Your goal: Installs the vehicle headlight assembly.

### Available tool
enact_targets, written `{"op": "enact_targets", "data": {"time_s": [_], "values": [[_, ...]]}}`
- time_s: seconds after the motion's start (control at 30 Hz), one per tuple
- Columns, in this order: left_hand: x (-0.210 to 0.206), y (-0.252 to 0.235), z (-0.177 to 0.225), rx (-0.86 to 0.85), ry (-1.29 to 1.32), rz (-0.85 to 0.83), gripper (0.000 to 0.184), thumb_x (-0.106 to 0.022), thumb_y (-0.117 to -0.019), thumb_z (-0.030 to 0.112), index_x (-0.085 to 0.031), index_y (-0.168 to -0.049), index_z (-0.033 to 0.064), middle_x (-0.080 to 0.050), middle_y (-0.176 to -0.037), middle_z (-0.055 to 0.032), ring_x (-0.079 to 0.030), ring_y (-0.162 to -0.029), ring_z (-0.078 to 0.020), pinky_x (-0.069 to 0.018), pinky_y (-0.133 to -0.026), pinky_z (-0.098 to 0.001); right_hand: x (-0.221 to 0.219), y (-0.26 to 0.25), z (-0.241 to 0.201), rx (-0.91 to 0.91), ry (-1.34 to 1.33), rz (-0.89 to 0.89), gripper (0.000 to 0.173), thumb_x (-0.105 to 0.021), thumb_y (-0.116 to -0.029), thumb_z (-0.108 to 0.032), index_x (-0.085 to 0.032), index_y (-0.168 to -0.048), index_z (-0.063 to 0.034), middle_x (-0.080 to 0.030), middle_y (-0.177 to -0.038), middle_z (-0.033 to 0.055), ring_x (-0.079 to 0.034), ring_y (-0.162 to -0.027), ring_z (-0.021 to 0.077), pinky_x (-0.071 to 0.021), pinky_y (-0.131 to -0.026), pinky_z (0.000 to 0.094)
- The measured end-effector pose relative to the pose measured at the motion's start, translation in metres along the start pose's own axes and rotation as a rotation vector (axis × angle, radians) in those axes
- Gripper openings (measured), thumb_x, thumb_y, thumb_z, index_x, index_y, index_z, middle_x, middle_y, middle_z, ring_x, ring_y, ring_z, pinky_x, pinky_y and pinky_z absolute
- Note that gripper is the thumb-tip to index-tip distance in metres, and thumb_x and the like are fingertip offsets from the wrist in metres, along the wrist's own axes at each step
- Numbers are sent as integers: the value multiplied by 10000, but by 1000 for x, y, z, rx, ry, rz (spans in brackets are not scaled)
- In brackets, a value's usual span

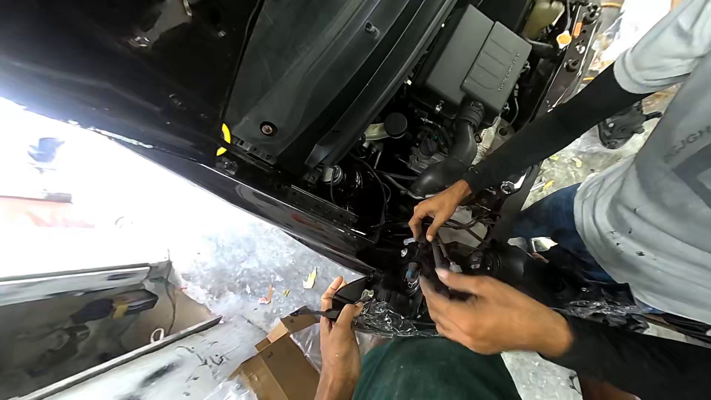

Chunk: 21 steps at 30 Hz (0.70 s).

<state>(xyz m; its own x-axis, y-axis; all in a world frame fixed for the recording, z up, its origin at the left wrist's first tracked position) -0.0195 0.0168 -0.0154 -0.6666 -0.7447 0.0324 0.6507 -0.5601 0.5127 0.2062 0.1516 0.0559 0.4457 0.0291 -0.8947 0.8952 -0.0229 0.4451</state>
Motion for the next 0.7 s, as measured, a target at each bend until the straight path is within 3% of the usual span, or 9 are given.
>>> {"op": "enact_targets", "data": {"time_s": [0.17,0.33,0.43,0.5,0.63,0.7], "values": [[1,2,1,-1,10,-2,706,-605,-772,47,-439,-1457,13,-607,-1264,-133,-633,-1076,-179,-571,-828,-318,54,33,46,-230,-423,-170,492,-265,-1132,-324,-380,-1492,-9,-588,-1310,67,-580,-1193,58,-454,-999,153],[1,4,3,-4,-11,9,708,-614,-767,64,-446,-1454,11,-582,-1323,-138,-615,-1124,-190,-563,-849,-328,89,42,31,-272,78,-91,617,-219,-1119,-462,-417,-1512,-29,-541,-1459,81,-503,-1341,71,-388,-1099,164],[2,4,3,-3,-20,7,716,-625,-769,81,-446,-1459,12,-572,-1338,-148,-607,-1145,-203,-560,-863,-340,92,41,24,-312,375,12,688,-186,-1103,-517,-516,-1452,-25,-590,-1428,112,-549,-1334,150,-408,-1141,264],[3,4,2,2,-15,4,715,-626,-768,84,-450,-1458,14,-572,-1337,-148,-605,-1147,-203,-556,-870,-338,93,41,23,-317,530,63,697,-203,-1090,-547,-622,-1333,-46,-676,-1308,98,-636,-1228,182,-487,-1087,340],[4,4,0,16,-17,0,717,-625,-768,83,-446,-1460,21,-576,-1321,-150,-604,-1142,-210,-557,-860,-351,97,37,24,-292,609,137,604,-282,-1074,-550,-727,-1037,-143,-757,-1007,-14,-711,-963,79,-576,-887,263],[3,5,1,18,-32,4,701,-616,-773,81,-452,-1452,25,-581,-1322,-149,-611,-1132,-208,-562,-841,-355,101,34,28,-300,636,168,624,-290,-1058,-590,-720,-1047,-137,-749,-1001,-7,-708,-957,103,-586,-874,313]]}}
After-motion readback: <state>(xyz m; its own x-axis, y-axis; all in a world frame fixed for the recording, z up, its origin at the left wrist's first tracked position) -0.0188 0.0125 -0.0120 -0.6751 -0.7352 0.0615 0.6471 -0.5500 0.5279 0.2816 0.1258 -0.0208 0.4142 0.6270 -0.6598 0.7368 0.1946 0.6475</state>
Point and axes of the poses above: each hand's wrist, its own y-axis away from the middle knuckle, its own x-axis out of the back of the hand, z = x × y, the point moved 3 cm from there along -y, towards the middle knuckle
